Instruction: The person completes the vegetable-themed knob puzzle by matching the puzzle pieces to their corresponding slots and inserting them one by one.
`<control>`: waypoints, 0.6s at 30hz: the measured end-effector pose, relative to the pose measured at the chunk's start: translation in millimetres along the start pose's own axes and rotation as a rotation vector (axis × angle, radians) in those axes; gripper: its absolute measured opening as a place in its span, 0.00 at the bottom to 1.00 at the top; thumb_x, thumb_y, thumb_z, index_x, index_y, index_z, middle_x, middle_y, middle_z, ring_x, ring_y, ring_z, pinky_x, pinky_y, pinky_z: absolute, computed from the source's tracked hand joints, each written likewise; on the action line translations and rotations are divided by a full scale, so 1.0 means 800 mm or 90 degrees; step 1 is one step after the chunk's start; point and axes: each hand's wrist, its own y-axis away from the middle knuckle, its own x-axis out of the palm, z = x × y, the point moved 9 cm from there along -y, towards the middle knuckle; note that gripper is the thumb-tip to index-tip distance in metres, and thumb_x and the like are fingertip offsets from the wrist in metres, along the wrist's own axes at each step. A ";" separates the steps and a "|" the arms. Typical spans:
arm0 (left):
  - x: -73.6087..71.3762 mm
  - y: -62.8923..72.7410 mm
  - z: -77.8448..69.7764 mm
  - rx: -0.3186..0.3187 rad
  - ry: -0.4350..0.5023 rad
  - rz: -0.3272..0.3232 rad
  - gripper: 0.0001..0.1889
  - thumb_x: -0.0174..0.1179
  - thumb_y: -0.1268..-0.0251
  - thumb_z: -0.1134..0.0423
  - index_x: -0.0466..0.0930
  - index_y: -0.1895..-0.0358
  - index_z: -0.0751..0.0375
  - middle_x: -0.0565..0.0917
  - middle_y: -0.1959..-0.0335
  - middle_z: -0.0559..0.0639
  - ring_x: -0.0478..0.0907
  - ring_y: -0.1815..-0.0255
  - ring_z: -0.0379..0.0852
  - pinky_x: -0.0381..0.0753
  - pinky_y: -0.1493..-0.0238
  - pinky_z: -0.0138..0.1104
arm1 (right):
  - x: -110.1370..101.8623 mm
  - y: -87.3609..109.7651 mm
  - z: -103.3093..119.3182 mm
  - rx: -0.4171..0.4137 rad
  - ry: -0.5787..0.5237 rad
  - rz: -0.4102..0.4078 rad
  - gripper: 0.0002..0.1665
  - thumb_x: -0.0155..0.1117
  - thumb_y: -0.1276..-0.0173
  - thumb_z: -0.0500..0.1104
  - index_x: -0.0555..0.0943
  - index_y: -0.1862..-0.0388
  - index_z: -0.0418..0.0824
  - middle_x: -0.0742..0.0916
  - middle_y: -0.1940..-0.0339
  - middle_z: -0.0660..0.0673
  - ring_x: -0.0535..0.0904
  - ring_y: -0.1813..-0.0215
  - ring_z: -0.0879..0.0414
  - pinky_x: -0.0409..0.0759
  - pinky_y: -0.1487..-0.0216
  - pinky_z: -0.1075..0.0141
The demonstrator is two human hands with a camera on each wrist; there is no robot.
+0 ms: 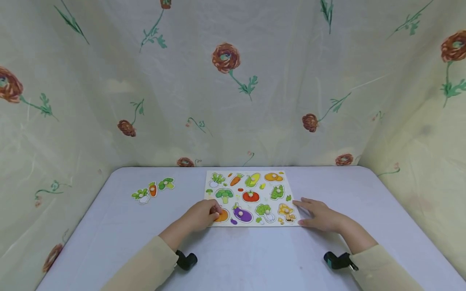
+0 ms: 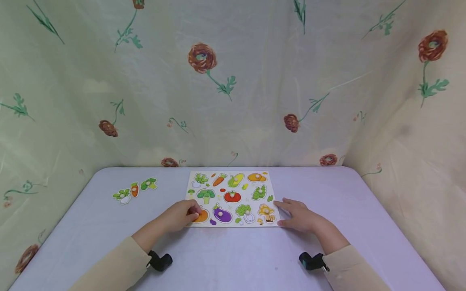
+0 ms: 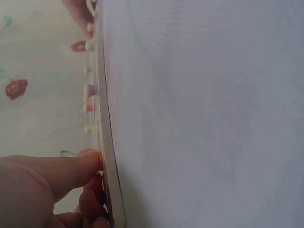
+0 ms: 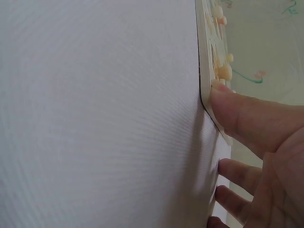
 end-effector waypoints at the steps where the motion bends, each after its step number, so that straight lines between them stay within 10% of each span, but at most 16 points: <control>1: 0.000 0.000 0.000 0.001 0.000 0.001 0.02 0.59 0.26 0.62 0.79 0.59 0.55 0.77 0.66 0.46 0.72 0.63 0.45 0.76 0.56 0.38 | 0.001 0.000 0.000 0.002 -0.001 0.002 0.43 0.69 0.33 0.53 0.66 0.24 0.39 0.62 0.24 0.25 0.52 0.26 0.23 0.53 0.32 0.28; 18: -0.001 0.003 0.003 -0.008 0.036 0.002 0.03 0.59 0.26 0.60 0.80 0.60 0.53 0.77 0.67 0.46 0.72 0.64 0.45 0.74 0.61 0.36 | -0.003 -0.002 0.004 0.001 0.024 0.009 0.42 0.69 0.33 0.52 0.66 0.25 0.38 0.63 0.26 0.23 0.54 0.27 0.22 0.56 0.33 0.27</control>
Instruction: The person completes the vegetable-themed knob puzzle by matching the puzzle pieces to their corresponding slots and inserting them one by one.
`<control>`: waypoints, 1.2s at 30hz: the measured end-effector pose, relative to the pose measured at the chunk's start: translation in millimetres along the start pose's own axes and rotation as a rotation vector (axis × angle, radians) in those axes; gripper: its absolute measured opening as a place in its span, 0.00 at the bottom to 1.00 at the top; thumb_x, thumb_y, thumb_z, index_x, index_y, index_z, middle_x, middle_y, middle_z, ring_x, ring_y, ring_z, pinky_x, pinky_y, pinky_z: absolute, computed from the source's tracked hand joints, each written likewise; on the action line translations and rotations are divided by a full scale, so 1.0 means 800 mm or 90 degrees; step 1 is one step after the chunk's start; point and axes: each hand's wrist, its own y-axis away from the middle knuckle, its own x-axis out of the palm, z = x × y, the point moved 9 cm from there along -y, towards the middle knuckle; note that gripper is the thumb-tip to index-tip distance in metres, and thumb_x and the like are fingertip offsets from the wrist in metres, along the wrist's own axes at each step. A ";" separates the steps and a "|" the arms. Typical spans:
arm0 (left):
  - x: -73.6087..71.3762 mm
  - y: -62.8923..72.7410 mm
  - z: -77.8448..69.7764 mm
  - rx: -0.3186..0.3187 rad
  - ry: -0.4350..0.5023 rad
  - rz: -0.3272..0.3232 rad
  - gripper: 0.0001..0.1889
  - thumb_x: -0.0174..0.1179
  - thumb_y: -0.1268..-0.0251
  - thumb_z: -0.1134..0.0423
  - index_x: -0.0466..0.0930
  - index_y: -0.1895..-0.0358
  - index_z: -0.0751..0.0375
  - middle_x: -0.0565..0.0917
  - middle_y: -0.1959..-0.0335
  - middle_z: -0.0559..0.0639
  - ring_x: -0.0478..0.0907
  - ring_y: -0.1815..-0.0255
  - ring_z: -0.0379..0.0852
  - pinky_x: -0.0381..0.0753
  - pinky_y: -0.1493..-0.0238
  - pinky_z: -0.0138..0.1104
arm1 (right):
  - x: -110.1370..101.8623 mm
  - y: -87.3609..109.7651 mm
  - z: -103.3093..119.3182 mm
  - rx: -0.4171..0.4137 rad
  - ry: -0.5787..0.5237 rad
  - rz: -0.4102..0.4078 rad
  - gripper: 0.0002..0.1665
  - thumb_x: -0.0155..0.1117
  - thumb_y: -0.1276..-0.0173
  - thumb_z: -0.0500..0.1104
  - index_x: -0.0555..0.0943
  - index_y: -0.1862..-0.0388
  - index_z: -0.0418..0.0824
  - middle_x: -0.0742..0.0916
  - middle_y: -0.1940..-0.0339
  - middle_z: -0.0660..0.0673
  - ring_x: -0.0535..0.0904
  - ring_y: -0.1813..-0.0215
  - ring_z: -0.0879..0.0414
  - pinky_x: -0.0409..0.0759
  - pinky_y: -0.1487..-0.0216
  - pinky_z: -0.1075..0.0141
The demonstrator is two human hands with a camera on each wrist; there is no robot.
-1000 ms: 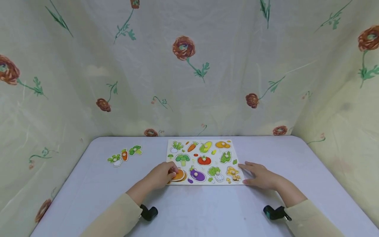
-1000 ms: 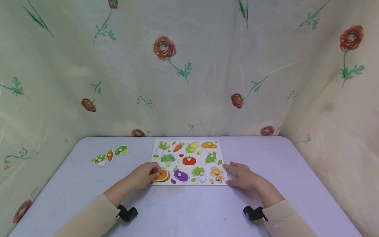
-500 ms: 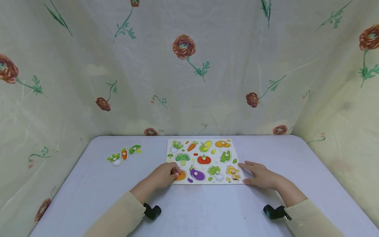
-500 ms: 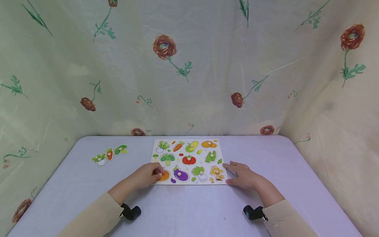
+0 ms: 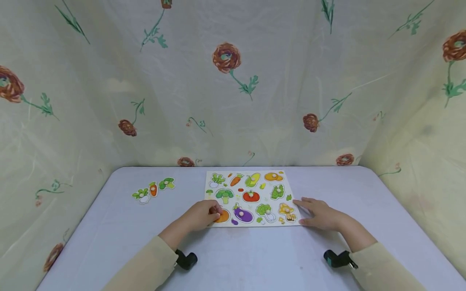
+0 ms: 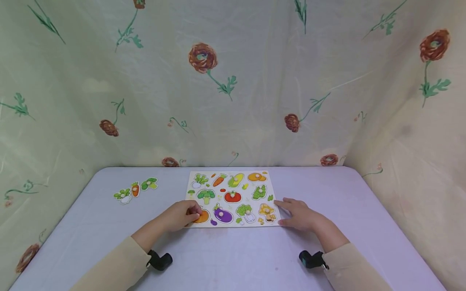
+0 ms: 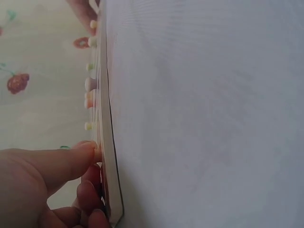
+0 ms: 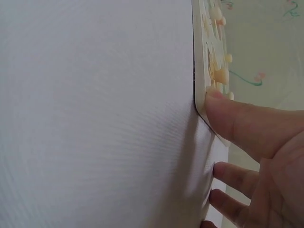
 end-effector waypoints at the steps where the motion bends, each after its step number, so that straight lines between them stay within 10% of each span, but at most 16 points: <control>1: 0.000 0.000 0.000 0.000 0.001 0.000 0.03 0.59 0.26 0.60 0.80 0.60 0.53 0.77 0.67 0.46 0.72 0.64 0.45 0.74 0.61 0.36 | -0.001 0.000 0.001 0.001 0.000 0.000 0.42 0.69 0.33 0.51 0.66 0.25 0.38 0.63 0.26 0.23 0.54 0.27 0.22 0.56 0.33 0.27; 14: -0.016 0.001 0.008 -0.017 0.026 -0.016 0.03 0.61 0.27 0.59 0.81 0.57 0.51 0.78 0.65 0.45 0.74 0.63 0.45 0.78 0.61 0.35 | 0.000 0.001 0.001 0.001 -0.011 -0.004 0.42 0.69 0.33 0.51 0.67 0.25 0.37 0.64 0.26 0.24 0.54 0.27 0.22 0.55 0.33 0.28; 36: -0.152 -0.006 0.092 -0.072 0.034 -0.228 0.13 0.54 0.25 0.64 0.78 0.43 0.62 0.77 0.46 0.62 0.75 0.47 0.57 0.80 0.52 0.46 | 0.000 0.000 -0.001 0.010 -0.016 0.004 0.42 0.69 0.33 0.52 0.67 0.25 0.39 0.63 0.25 0.24 0.53 0.27 0.21 0.55 0.33 0.27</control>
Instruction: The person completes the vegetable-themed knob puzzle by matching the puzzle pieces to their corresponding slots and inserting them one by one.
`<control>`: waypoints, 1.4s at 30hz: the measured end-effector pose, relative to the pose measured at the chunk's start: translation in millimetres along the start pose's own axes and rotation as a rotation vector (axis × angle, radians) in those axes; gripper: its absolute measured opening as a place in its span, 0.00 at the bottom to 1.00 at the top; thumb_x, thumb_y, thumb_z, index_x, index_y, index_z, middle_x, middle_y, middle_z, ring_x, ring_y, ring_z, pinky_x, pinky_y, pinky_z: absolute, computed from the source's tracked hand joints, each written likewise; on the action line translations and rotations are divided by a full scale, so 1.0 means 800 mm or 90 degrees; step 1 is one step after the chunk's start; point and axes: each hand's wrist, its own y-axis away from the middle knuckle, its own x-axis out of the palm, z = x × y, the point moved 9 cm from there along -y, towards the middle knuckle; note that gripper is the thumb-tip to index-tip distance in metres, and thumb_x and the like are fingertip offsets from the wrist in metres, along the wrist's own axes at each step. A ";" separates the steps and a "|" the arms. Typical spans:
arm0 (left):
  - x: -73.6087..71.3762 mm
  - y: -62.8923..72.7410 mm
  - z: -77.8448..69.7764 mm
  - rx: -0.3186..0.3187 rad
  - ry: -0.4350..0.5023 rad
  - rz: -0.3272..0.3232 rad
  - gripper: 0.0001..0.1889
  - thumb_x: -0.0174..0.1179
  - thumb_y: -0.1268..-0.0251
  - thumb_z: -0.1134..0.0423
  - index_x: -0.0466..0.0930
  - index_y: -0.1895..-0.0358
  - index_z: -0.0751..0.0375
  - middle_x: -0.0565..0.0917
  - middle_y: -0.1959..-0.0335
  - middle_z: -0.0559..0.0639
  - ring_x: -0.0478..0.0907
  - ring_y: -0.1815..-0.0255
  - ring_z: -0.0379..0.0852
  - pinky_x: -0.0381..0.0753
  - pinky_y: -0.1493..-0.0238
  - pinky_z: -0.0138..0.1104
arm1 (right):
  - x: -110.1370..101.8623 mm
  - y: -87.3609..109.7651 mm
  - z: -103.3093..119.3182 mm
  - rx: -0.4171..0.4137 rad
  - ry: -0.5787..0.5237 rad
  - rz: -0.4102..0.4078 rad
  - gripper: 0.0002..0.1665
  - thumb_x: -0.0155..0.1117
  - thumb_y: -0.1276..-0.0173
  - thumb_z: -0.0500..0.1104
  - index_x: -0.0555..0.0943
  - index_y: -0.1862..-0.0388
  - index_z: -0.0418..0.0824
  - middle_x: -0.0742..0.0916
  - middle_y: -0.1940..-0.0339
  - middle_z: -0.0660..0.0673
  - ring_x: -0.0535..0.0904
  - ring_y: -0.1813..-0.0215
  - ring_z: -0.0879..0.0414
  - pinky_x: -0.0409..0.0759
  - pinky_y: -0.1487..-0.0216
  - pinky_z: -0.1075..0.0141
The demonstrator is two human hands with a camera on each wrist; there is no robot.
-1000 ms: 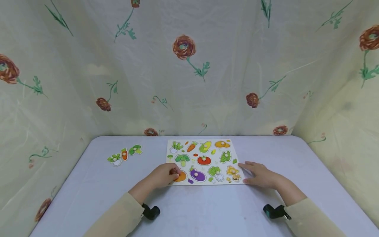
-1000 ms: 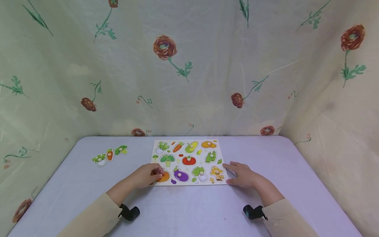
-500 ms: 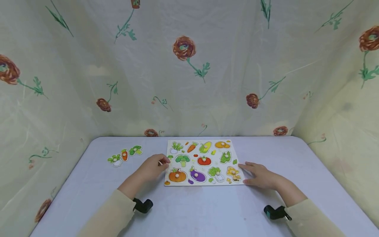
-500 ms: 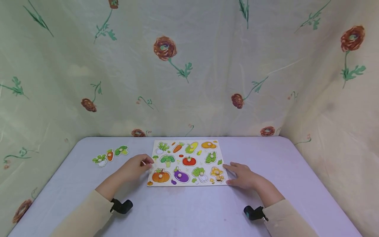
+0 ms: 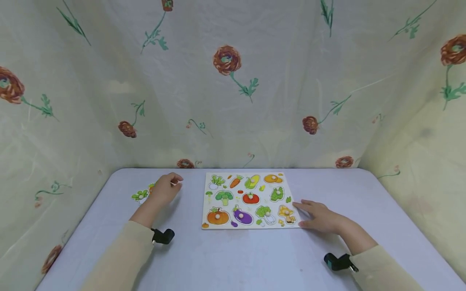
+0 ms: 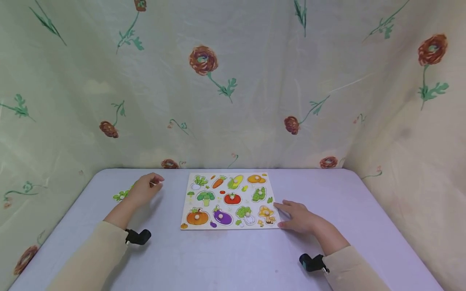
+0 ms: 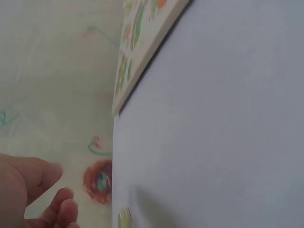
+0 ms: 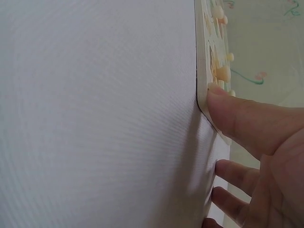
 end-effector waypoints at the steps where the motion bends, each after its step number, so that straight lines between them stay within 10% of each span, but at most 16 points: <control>1: -0.008 0.000 0.001 0.012 -0.002 -0.020 0.12 0.55 0.26 0.65 0.78 0.44 0.64 0.78 0.47 0.63 0.76 0.49 0.58 0.80 0.53 0.46 | 0.001 0.000 -0.001 0.003 -0.001 0.000 0.42 0.69 0.33 0.52 0.67 0.24 0.39 0.63 0.25 0.25 0.53 0.27 0.22 0.55 0.33 0.27; 22: -0.015 -0.028 0.070 -0.102 -0.095 -0.048 0.13 0.52 0.27 0.65 0.77 0.45 0.67 0.76 0.48 0.68 0.76 0.50 0.60 0.76 0.49 0.50 | -0.001 0.005 0.004 -0.005 -0.007 -0.007 0.41 0.68 0.33 0.51 0.67 0.25 0.38 0.63 0.25 0.24 0.53 0.27 0.21 0.54 0.33 0.27; 42: -0.010 -0.034 0.065 -0.094 -0.113 -0.032 0.08 0.54 0.25 0.68 0.78 0.51 0.67 0.82 0.53 0.63 0.78 0.51 0.59 0.76 0.49 0.50 | 0.003 0.002 -0.004 0.011 -0.005 -0.001 0.42 0.68 0.32 0.53 0.66 0.24 0.41 0.62 0.24 0.26 0.51 0.26 0.23 0.54 0.33 0.26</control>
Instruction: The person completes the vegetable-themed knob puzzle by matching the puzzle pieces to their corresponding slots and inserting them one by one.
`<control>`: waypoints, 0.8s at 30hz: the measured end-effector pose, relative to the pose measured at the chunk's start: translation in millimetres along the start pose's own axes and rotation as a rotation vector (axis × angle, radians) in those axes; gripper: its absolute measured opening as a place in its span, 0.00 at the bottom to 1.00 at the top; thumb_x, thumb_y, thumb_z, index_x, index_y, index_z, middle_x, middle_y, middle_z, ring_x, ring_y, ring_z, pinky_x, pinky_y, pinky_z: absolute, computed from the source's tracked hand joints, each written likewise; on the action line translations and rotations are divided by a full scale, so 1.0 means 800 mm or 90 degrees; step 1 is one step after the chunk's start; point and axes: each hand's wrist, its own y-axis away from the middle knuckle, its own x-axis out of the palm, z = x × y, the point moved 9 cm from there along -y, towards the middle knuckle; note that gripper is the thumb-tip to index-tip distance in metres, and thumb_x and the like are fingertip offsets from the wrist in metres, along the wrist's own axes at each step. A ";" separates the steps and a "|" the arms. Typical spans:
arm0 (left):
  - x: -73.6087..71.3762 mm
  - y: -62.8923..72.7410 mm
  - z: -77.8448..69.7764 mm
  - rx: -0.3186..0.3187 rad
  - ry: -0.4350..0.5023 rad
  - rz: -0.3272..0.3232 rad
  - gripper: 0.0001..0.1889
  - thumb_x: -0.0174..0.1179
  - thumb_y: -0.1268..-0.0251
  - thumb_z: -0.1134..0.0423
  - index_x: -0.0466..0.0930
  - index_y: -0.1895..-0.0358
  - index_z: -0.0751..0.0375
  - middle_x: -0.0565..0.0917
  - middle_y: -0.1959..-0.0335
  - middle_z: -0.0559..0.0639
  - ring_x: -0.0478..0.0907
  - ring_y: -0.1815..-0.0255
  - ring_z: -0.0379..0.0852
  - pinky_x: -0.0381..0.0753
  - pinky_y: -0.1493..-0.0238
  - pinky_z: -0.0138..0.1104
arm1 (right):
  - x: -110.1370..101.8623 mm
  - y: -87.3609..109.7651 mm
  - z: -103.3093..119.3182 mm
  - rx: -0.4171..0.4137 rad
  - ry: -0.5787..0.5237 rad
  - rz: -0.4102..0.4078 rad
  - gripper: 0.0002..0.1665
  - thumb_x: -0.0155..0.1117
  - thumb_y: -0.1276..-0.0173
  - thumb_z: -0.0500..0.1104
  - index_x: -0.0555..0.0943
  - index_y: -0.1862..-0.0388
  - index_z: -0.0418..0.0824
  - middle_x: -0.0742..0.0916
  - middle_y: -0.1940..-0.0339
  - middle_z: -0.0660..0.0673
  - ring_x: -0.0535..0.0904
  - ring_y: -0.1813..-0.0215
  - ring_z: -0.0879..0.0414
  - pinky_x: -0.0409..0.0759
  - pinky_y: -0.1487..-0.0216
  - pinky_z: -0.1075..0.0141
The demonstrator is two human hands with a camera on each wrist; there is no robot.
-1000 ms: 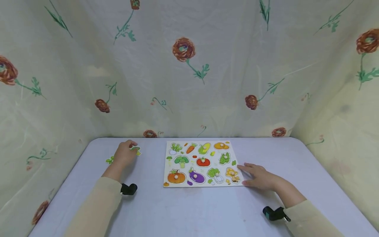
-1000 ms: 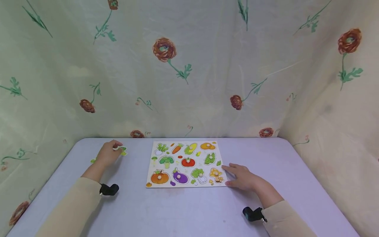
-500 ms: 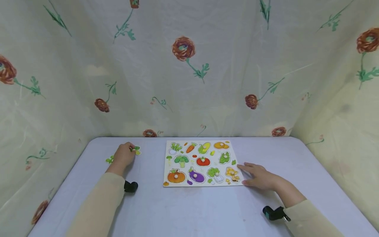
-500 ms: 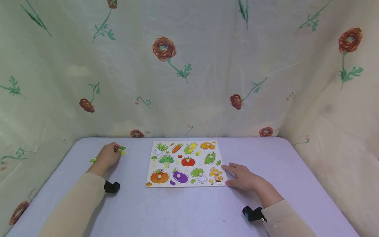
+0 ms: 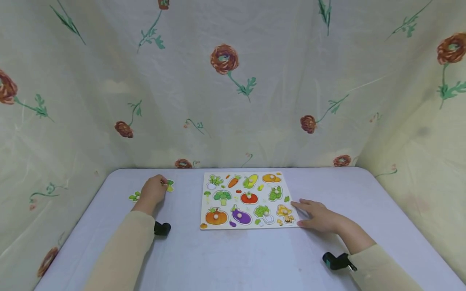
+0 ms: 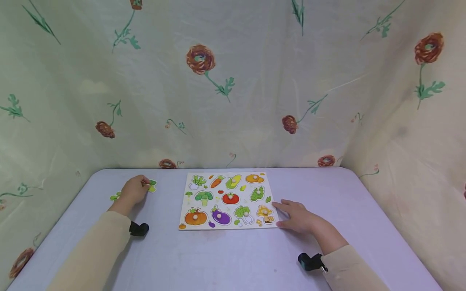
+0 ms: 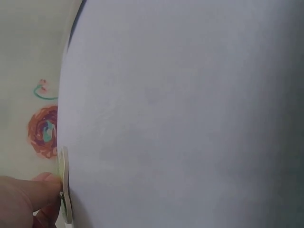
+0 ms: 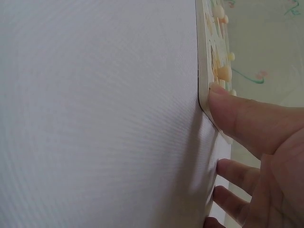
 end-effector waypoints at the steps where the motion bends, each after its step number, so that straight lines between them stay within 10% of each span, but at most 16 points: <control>1: 0.001 0.000 -0.001 0.001 0.005 0.003 0.08 0.53 0.25 0.68 0.77 0.51 0.67 0.82 0.53 0.63 0.77 0.52 0.59 0.76 0.50 0.49 | 0.000 0.000 0.000 0.000 0.000 0.000 0.42 0.68 0.32 0.53 0.66 0.24 0.41 0.62 0.24 0.26 0.51 0.26 0.23 0.54 0.33 0.26; 24: 0.011 0.038 -0.047 0.105 0.084 0.027 0.07 0.55 0.24 0.66 0.78 0.50 0.64 0.81 0.56 0.58 0.77 0.54 0.54 0.76 0.49 0.47 | -0.001 -0.003 0.000 -0.026 0.000 -0.010 0.42 0.69 0.33 0.52 0.67 0.25 0.38 0.63 0.25 0.24 0.54 0.27 0.22 0.54 0.32 0.28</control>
